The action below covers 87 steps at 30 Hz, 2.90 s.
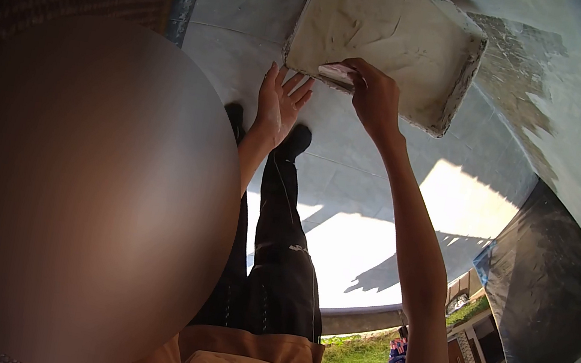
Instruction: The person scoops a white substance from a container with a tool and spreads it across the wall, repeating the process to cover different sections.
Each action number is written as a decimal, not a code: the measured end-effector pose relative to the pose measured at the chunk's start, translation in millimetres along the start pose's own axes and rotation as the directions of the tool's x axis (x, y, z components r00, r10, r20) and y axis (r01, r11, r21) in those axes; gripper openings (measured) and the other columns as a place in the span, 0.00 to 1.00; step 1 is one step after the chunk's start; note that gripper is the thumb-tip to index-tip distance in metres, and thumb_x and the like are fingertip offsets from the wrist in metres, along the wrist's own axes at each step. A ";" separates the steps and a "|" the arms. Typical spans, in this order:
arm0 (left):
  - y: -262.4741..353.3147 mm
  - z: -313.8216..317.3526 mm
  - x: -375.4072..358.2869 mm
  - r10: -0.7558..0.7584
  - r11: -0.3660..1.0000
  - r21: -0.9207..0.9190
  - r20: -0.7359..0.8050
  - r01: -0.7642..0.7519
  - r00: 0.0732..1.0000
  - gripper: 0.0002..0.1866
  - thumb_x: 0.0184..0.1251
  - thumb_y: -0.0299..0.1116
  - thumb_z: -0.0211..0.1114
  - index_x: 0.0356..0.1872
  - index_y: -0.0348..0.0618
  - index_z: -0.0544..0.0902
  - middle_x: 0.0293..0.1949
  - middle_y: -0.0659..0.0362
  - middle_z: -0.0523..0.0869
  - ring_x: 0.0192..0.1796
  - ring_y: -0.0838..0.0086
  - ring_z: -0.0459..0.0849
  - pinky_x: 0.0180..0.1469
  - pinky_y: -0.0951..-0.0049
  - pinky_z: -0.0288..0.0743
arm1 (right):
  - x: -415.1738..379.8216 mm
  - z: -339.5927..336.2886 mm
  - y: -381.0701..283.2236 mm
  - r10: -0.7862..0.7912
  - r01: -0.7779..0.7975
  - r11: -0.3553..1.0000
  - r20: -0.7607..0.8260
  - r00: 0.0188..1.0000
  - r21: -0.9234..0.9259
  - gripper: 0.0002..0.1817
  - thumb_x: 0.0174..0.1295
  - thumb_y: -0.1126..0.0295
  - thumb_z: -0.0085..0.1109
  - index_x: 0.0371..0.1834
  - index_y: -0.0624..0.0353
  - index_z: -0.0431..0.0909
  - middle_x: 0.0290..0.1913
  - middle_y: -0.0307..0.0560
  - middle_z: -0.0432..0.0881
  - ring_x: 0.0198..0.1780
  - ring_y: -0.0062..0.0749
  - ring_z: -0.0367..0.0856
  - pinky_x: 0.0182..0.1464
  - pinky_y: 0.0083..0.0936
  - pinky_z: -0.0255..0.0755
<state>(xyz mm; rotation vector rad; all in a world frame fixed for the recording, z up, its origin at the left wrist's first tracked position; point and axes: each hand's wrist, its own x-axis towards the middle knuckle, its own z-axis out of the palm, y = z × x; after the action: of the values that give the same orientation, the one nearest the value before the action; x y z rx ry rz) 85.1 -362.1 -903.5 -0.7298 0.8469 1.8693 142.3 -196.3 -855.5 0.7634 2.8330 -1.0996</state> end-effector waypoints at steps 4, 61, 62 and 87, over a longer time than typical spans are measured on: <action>1.6 -1.4 -0.6 -0.009 1.000 -0.005 0.008 0.009 1.000 0.40 0.76 0.62 0.48 0.78 0.45 0.57 0.73 0.48 0.66 0.73 0.59 0.69 0.71 0.63 0.61 | 18.9 -13.8 4.6 -0.011 0.012 1.000 0.131 0.991 -0.007 0.15 0.60 0.80 0.58 0.49 0.54 0.84 0.40 0.54 0.88 0.43 0.51 0.86 0.44 0.40 0.78; 304.8 566.0 -489.2 0.154 -0.925 -0.137 0.718 -0.355 -0.679 0.33 0.78 0.49 0.53 0.77 0.45 0.60 0.78 0.49 0.60 0.81 0.46 0.49 0.76 0.44 0.52 | -127.3 -626.3 -426.1 -0.026 0.876 0.230 -0.898 0.440 0.423 0.09 0.74 0.76 0.49 0.50 0.71 0.73 0.45 0.51 0.82 0.40 0.29 0.87 0.43 0.24 0.89; 300.4 572.7 -487.4 0.156 -0.928 -0.129 0.717 -0.350 -0.679 0.33 0.78 0.49 0.53 0.77 0.45 0.60 0.78 0.49 0.60 0.81 0.46 0.49 0.76 0.44 0.52 | -123.3 -634.4 -419.4 -0.028 0.877 0.224 -0.897 0.441 0.425 0.09 0.74 0.76 0.48 0.50 0.71 0.73 0.46 0.52 0.82 0.41 0.29 0.87 0.44 0.24 0.89; 310.6 733.5 -437.2 0.155 -0.972 -0.026 0.671 -0.232 -0.725 0.32 0.75 0.40 0.58 0.76 0.45 0.63 0.77 0.50 0.63 0.80 0.51 0.55 0.76 0.49 0.54 | -15.5 -784.0 -378.0 -0.197 0.937 0.275 -0.941 0.274 0.215 0.12 0.74 0.73 0.52 0.50 0.73 0.75 0.39 0.47 0.83 0.36 0.28 0.86 0.35 0.24 0.85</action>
<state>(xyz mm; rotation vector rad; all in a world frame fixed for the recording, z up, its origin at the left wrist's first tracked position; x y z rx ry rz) -122.0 -98.0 -59.1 -1.1795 -1.3282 -0.9587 116.5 55.9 -22.8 -0.3786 3.3065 -3.0707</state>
